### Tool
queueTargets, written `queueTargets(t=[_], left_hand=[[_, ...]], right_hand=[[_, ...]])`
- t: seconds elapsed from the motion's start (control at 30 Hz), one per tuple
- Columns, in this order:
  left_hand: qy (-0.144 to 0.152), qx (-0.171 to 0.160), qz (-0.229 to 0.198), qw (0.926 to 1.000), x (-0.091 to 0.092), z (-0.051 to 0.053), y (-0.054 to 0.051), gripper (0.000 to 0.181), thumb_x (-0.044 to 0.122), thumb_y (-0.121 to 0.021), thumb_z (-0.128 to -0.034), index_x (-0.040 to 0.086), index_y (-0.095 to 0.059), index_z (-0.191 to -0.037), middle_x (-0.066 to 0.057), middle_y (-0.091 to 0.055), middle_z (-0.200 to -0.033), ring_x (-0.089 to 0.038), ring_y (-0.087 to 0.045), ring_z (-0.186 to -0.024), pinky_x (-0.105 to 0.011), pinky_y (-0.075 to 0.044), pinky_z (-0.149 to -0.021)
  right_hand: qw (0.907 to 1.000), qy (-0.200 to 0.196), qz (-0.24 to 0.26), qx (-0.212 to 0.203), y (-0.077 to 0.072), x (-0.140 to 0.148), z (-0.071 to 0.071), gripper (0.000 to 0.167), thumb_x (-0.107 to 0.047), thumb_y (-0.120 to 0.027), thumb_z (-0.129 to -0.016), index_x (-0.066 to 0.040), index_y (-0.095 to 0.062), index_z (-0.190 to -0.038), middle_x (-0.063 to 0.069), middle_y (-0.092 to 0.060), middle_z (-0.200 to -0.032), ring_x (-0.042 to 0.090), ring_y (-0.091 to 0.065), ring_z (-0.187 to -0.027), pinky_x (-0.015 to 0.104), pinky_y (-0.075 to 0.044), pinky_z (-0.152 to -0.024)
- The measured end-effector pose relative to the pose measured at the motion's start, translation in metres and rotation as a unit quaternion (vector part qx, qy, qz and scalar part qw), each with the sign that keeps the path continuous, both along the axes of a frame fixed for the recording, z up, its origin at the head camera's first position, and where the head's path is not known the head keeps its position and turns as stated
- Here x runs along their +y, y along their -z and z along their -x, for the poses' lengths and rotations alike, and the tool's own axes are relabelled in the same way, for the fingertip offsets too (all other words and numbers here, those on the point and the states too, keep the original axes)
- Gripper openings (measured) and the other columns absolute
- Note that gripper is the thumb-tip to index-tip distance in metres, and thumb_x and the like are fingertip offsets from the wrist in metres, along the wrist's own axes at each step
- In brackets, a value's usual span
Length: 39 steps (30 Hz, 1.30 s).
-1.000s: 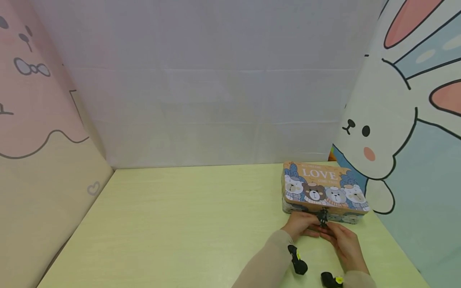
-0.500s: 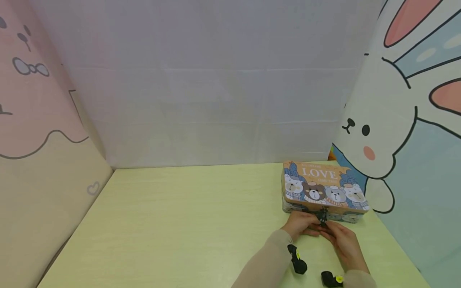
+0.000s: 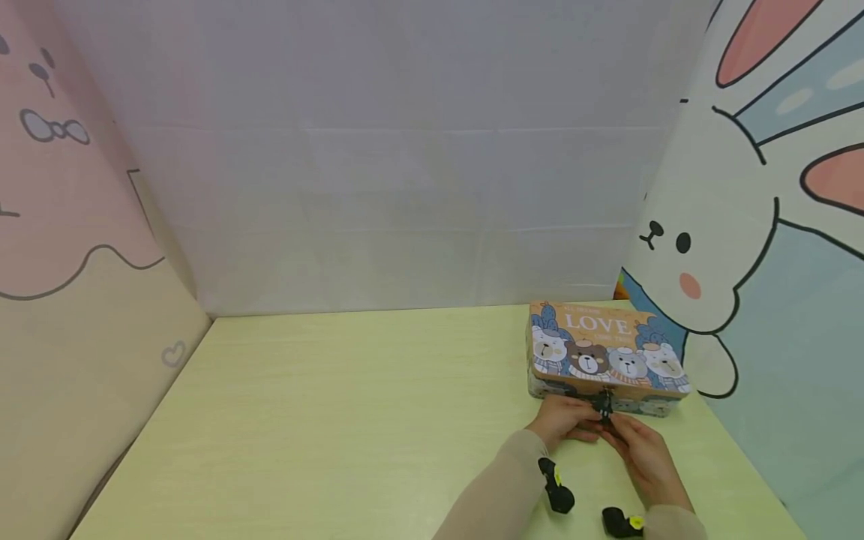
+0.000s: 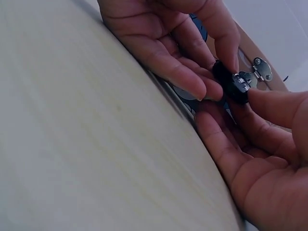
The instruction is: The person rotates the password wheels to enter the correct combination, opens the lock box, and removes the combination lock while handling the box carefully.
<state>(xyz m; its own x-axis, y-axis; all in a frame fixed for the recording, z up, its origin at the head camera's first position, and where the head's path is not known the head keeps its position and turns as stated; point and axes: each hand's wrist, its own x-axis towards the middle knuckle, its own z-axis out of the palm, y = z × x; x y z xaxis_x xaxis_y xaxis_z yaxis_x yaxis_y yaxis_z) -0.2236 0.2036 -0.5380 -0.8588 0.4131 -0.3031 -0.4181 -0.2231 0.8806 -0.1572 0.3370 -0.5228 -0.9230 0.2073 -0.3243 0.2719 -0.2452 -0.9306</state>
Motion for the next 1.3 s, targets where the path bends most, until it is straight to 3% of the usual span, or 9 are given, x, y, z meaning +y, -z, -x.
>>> queueTargets(t=[0.17,0.37,0.83,1.3], left_hand=[[-0.002,0.010,-0.002,0.9999,-0.0017,-0.0024,-0.0017,0.009,-0.012,-0.068,-0.0851,-0.009,-0.069,-0.093,-0.020,-0.072,-0.084,-0.034,-0.073,-0.082,-0.041,-0.064,-0.068],[0.001,0.036,0.001,0.9994,-0.0028,-0.0064,-0.0030,0.009,-0.012,-0.068,-0.0855,-0.010,-0.072,-0.094,-0.019,-0.072,-0.083,-0.034,-0.073,-0.080,-0.039,-0.064,-0.066],[-0.002,0.054,0.004,0.9985,-0.0027,-0.0088,-0.0031,0.007,-0.009,-0.069,-0.0863,-0.011,-0.072,-0.092,-0.023,-0.072,-0.082,-0.040,-0.072,-0.081,-0.039,-0.064,-0.064],[0.013,0.058,0.019,0.9981,-0.0018,-0.0062,-0.0009,0.007,-0.002,-0.070,-0.0894,-0.006,-0.075,-0.089,-0.019,-0.073,-0.080,-0.037,-0.073,-0.078,-0.037,-0.064,-0.061]], right_hand=[[0.9999,-0.008,-0.014,0.004,0.0001,-0.0003,0.0013,0.041,-0.001,-0.035,-0.106,0.022,-0.032,-0.141,-0.005,-0.062,-0.097,-0.001,-0.065,-0.088,0.023,-0.054,-0.093],[0.9996,-0.012,-0.024,0.008,0.0003,-0.0007,0.0019,0.045,-0.001,-0.033,-0.107,0.024,-0.024,-0.143,-0.001,-0.062,-0.102,-0.002,-0.064,-0.088,0.023,-0.054,-0.094],[0.9994,-0.013,-0.031,0.013,0.0012,-0.0012,0.0019,0.045,0.000,-0.034,-0.107,0.025,-0.024,-0.143,-0.002,-0.063,-0.103,-0.002,-0.064,-0.088,0.022,-0.055,-0.091],[0.9991,-0.016,-0.039,0.007,0.0010,-0.0021,0.0011,0.044,-0.001,-0.034,-0.107,0.024,-0.027,-0.142,0.001,-0.062,-0.109,-0.002,-0.064,-0.089,0.022,-0.054,-0.093]])
